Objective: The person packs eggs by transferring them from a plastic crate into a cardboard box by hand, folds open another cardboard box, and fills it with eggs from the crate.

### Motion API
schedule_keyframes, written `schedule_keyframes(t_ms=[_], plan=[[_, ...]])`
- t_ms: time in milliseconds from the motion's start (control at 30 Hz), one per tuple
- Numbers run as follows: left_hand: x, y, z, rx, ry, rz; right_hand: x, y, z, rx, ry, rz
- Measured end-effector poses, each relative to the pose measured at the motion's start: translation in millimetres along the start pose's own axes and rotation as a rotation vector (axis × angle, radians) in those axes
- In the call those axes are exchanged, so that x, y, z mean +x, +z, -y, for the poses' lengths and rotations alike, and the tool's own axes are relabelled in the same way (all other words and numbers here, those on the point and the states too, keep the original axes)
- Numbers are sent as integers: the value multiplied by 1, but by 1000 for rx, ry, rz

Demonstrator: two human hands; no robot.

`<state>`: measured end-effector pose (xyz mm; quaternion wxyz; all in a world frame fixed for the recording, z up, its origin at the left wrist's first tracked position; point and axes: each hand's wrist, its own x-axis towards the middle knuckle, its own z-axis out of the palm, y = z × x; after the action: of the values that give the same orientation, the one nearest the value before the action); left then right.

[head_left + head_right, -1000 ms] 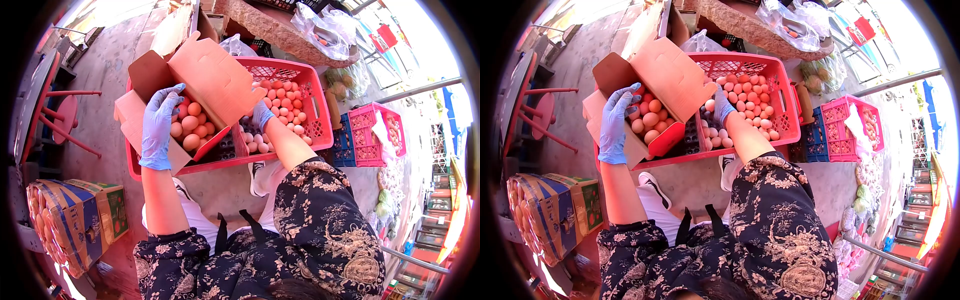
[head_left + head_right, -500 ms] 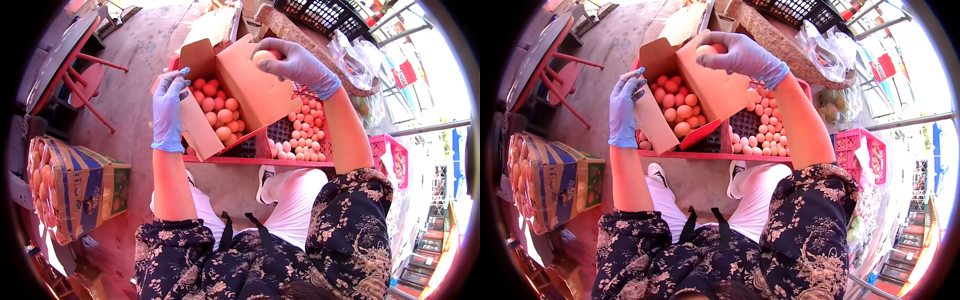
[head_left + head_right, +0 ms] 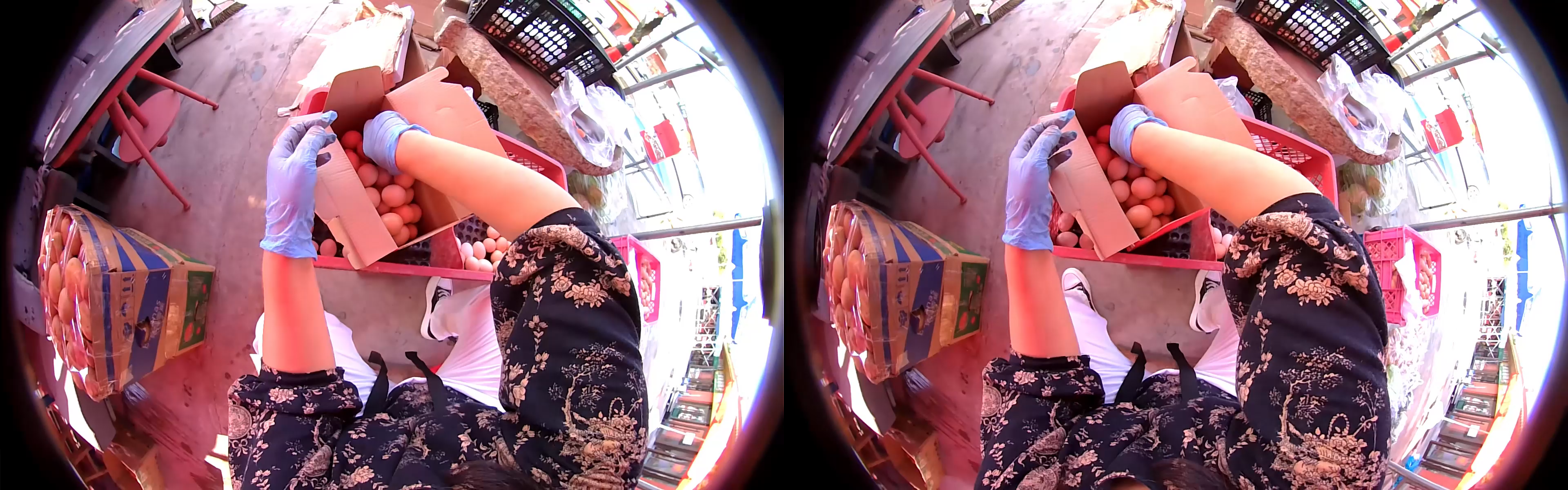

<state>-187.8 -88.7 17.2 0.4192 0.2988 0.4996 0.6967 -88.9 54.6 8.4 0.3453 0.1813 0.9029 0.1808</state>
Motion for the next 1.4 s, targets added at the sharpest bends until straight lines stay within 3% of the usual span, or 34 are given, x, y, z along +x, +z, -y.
schedule_keyframes(t_ms=[533, 767, 1067, 1167, 1267, 1400], plan=[[-1, -5, 3, -57, 13, -17, 18, 1, -19, 298, 70, 181], [-1, -4, 4, -42, 13, -23, 30, 11, -16, 328, 86, -230], [1, 0, 5, -6, 13, -18, 16, 9, -22, 262, 40, -158], [0, -1, 8, 17, 19, -15, 16, 14, -22, 307, 82, -217], [0, 0, 7, 13, 19, -24, -7, 22, -25, 299, -36, -441], [-2, 0, 4, 49, 12, -40, -64, 6, -12, 466, -98, -22]])
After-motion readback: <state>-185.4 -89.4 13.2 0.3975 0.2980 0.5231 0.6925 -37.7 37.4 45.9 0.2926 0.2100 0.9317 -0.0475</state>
